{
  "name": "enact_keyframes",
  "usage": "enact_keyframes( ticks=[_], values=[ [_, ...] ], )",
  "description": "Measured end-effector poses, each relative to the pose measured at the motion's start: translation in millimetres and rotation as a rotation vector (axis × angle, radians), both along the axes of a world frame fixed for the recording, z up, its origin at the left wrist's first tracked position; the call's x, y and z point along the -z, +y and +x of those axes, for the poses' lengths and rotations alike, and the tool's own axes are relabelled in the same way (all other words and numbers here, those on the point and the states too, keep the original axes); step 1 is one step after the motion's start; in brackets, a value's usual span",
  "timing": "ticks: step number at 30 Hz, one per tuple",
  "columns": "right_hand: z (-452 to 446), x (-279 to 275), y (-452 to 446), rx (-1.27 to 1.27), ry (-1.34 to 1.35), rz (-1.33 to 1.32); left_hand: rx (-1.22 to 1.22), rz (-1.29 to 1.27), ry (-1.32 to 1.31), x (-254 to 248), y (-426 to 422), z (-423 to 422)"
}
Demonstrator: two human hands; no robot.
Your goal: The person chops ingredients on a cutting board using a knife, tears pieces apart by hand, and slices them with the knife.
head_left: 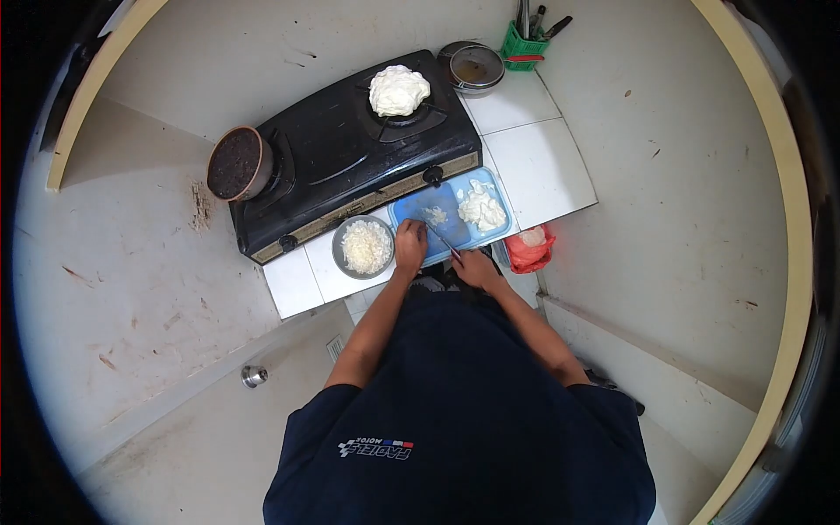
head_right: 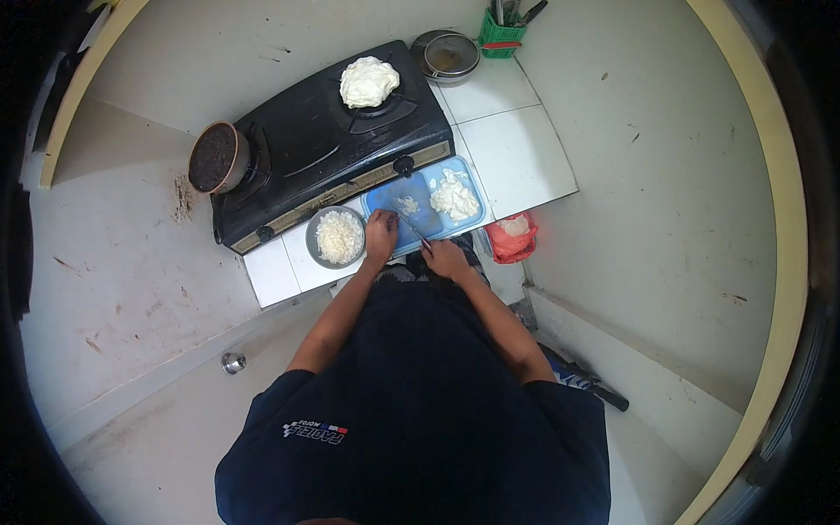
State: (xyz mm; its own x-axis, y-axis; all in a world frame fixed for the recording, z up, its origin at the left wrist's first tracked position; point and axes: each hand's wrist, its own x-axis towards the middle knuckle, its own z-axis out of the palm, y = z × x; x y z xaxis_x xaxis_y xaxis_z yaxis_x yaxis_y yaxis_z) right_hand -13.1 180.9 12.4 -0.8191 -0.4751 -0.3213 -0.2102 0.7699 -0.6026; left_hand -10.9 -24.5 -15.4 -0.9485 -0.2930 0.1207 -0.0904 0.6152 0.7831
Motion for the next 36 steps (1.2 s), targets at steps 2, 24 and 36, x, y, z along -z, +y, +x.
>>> enact_keyframes(
  ticks=[2,24,36],
  values=[
    [-0.1,8.2,0.9,-0.026,0.01,-0.03,-0.007,0.009,-0.004,5.4,-0.5,-1.6],
    [-3.6,6.4,-21.8,-0.019,0.021,0.1,0.022,-0.014,-0.02,1.0,-2.6,0.2],
    [6.5,9.8,1.7,-0.02,-0.061,0.115,-0.01,0.013,-0.033,5.9,-3.0,2.1]
  ],
)
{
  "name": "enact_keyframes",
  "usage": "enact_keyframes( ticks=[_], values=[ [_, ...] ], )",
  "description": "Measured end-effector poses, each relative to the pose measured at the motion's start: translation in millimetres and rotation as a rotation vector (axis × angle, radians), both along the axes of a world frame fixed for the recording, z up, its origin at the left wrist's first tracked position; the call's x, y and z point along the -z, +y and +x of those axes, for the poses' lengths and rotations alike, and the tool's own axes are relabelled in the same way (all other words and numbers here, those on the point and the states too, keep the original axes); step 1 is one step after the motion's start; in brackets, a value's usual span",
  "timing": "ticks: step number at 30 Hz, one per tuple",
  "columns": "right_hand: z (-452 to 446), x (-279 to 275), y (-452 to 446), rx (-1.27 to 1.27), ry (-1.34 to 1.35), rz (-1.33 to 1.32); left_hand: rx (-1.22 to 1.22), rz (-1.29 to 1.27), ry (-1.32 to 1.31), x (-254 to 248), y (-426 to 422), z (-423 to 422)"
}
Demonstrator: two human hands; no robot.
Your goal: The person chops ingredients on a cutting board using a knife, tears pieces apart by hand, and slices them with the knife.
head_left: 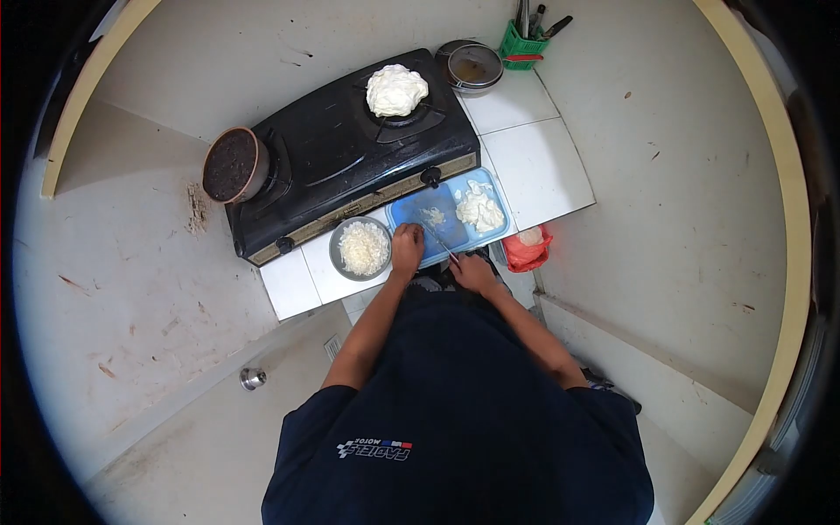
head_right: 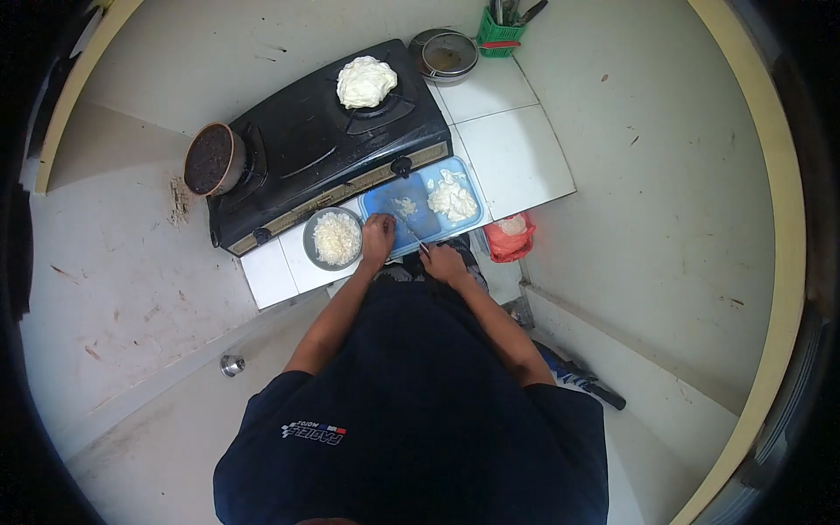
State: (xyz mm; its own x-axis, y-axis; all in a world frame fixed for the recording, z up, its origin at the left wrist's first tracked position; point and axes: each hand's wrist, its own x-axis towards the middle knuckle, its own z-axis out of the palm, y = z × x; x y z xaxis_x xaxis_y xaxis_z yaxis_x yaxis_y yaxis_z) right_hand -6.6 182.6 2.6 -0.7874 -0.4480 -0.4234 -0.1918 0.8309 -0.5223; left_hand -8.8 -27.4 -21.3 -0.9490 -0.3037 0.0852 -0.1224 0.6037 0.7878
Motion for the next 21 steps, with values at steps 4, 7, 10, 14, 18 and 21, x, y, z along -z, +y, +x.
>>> enact_keyframes(
  ticks=[4,7,10,14,18,21],
  values=[
    [-2.7,-7.1,-6.9,-0.016,-0.002,-0.021,0.003,-0.001,-0.022,-1.4,-0.6,0.6],
    [-13.6,-13.7,-23.9,-0.009,0.004,-0.024,0.006,-0.01,-0.008,-5.1,0.4,0.9],
    [-18.6,-7.4,-30.7,-0.007,0.024,-0.01,0.008,-0.035,0.012,-5.7,0.1,1.8],
    [-15.5,-1.0,-19.8,0.025,0.02,-0.079,0.012,0.004,-0.003,-6.6,-0.6,2.7],
    [-7.0,5.3,-8.6,0.028,0.035,-0.128,0.021,-0.021,-0.005,-4.0,-0.6,3.5],
    [-1.4,-3.4,-6.6,0.053,0.037,-0.136,0.013,-0.001,0.008,-7.1,-0.5,2.8]
  ],
)
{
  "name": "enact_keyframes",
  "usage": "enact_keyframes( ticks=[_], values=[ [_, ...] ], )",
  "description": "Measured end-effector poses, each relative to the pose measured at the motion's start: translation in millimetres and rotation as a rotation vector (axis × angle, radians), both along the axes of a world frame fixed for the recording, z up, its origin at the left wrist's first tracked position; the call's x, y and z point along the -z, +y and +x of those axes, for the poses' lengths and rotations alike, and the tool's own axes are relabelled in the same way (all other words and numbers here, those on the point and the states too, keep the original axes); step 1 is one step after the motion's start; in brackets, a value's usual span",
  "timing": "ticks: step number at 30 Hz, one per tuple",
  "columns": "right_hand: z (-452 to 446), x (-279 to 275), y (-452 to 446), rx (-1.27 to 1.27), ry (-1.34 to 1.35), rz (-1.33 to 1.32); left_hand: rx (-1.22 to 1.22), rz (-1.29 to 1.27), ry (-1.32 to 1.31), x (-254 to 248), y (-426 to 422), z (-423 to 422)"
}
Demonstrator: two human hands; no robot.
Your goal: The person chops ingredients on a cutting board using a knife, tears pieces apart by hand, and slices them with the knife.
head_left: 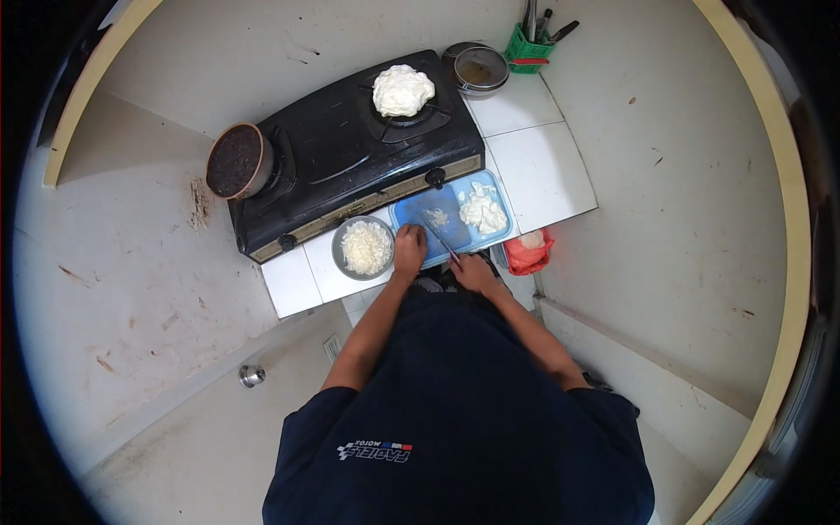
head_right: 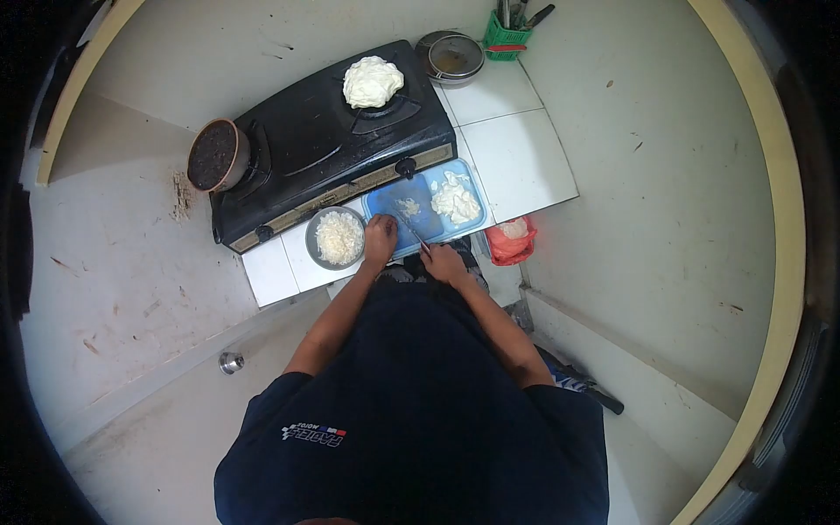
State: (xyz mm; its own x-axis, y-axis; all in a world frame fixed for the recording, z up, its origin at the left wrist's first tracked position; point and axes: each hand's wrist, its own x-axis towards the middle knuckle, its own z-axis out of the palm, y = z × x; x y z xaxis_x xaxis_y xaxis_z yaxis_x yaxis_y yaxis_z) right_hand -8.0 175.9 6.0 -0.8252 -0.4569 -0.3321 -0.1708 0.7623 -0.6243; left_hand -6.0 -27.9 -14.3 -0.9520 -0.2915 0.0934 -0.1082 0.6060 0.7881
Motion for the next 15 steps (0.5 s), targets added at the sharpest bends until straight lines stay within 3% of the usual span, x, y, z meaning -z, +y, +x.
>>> enact_keyframes(
  ticks=[15],
  values=[
    [-5.0,-3.1,7.6,-0.104,-0.03,0.16,0.001,-0.057,-0.016,-1.6,2.3,-1.0]
  ],
)
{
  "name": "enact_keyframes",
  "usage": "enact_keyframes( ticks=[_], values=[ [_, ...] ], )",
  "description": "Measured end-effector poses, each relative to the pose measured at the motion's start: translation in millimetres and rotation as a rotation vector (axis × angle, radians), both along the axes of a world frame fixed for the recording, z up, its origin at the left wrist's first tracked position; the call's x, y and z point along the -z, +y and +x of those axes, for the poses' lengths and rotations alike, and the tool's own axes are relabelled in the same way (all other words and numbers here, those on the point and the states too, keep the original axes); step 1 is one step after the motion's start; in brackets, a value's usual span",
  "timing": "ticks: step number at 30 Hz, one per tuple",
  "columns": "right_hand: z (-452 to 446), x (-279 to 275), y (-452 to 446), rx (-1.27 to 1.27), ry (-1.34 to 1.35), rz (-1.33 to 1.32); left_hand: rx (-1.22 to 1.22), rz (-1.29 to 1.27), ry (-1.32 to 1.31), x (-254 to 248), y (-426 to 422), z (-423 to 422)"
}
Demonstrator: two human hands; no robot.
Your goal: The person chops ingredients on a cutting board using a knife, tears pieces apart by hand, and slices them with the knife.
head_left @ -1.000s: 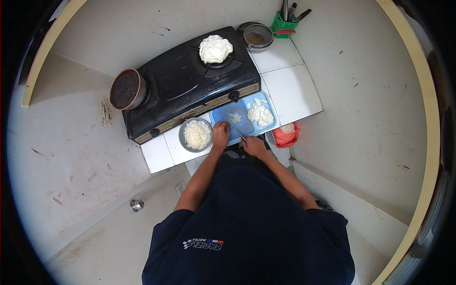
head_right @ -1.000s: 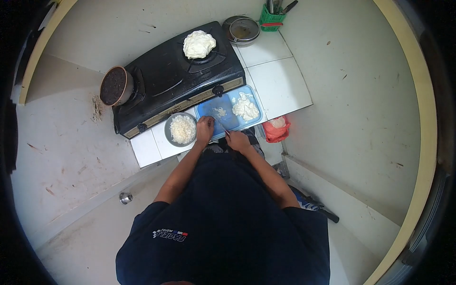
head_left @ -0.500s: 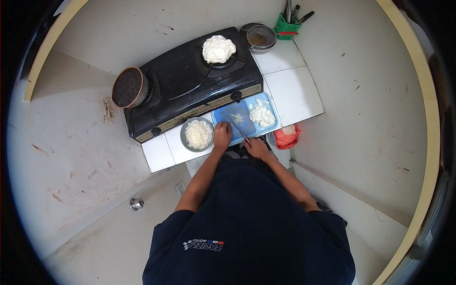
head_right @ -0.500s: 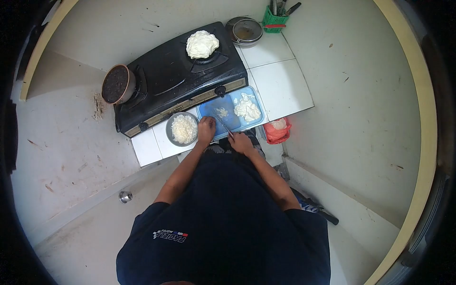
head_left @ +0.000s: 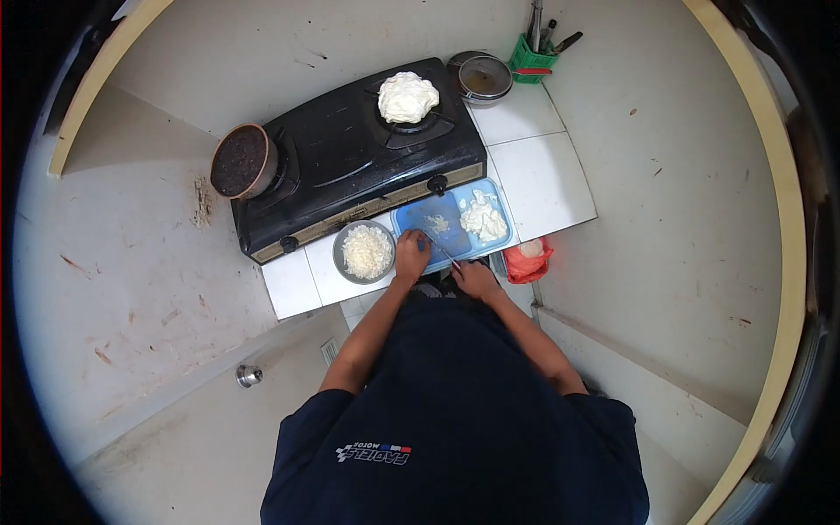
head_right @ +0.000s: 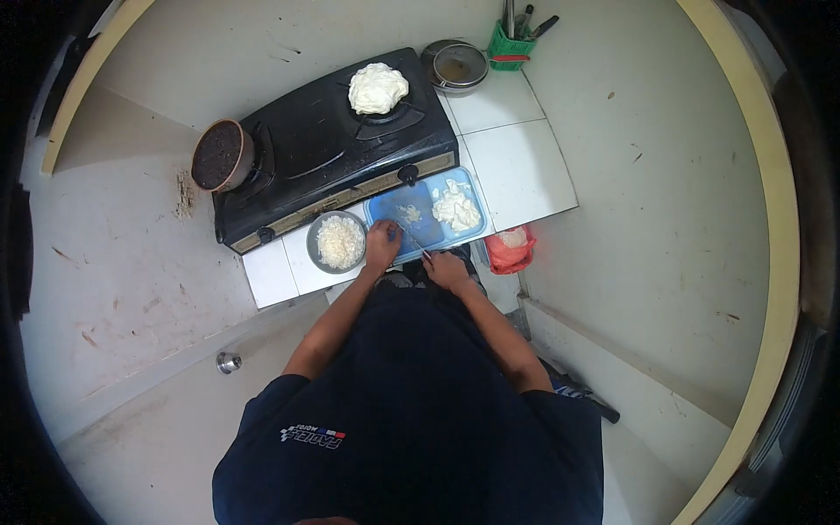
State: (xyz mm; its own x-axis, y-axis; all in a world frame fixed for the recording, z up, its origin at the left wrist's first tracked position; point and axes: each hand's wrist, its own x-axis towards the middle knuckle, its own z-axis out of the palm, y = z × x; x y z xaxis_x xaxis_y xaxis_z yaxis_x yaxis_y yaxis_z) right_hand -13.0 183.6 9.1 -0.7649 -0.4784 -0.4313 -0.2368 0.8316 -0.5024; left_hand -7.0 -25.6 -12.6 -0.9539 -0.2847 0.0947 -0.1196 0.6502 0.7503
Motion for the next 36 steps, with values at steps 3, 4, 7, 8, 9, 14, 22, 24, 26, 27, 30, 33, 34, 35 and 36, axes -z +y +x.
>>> enact_keyframes(
  ticks=[3,4,7,8,9,14,22,24,26,27,30,33,34,35,36],
  values=[
    [-7.6,-18.0,13.0,-0.041,0.028,-0.011,-0.045,0.207,-0.015,-24.7,0.8,9.4],
    [-10.3,-28.1,18.8,-0.098,0.019,-0.012,-0.047,0.207,0.011,-31.6,-0.8,13.3],
    [-19.3,-33.6,35.5,-0.225,-0.008,0.028,-0.077,0.278,0.004,-56.5,-7.7,23.6],
    [-22.6,-31.8,39.7,-0.297,-0.024,0.066,-0.107,0.348,-0.029,-64.4,-11.6,26.9],
    [-25.2,-26.0,42.5,-0.302,-0.024,0.069,-0.111,0.35,-0.027,-66.9,-16.1,30.9],
    [-58.3,-13.6,26.2,-0.368,0.064,0.096,-0.149,0.471,-0.052,-71.1,-35.6,47.0],
    [-102.6,-60.3,-12.8,-0.315,0.148,0.128,-0.044,0.454,-0.105,-90.9,-36.1,43.1],
    [-100.1,-72.9,-14.5,-0.298,0.184,0.136,0.175,0.372,-0.115,-97.4,-29.0,33.9],
    [-96.2,-79.0,-11.1,-0.282,0.249,0.054,0.322,0.296,-0.24,-107.9,-22.5,20.0],
    [-92.6,-86.3,-10.5,-0.265,0.253,0.057,0.433,0.177,-0.262,-106.5,-16.9,14.3],
    [-84.9,-94.6,-1.2,-0.252,0.293,-0.015,0.589,-0.015,-0.296,-99.0,-4.1,-3.6],
    [-76.0,-100.6,14.4,-0.192,0.302,-0.014,0.554,-0.211,-0.362,-79.6,-6.9,-17.2],
    [-72.7,-103.8,20.3,-0.161,0.287,-0.006,0.574,-0.212,-0.356,-77.0,-9.5,-20.7],
    [-68.8,-99.9,28.6,-0.143,0.313,-0.023,0.569,-0.24,-0.381,-74.2,-12.3,-23.2],
    [-64.7,-98.9,36.3,-0.126,0.313,-0.017,0.563,-0.268,-0.408,-71.1,-15.9,-24.8]
  ],
)
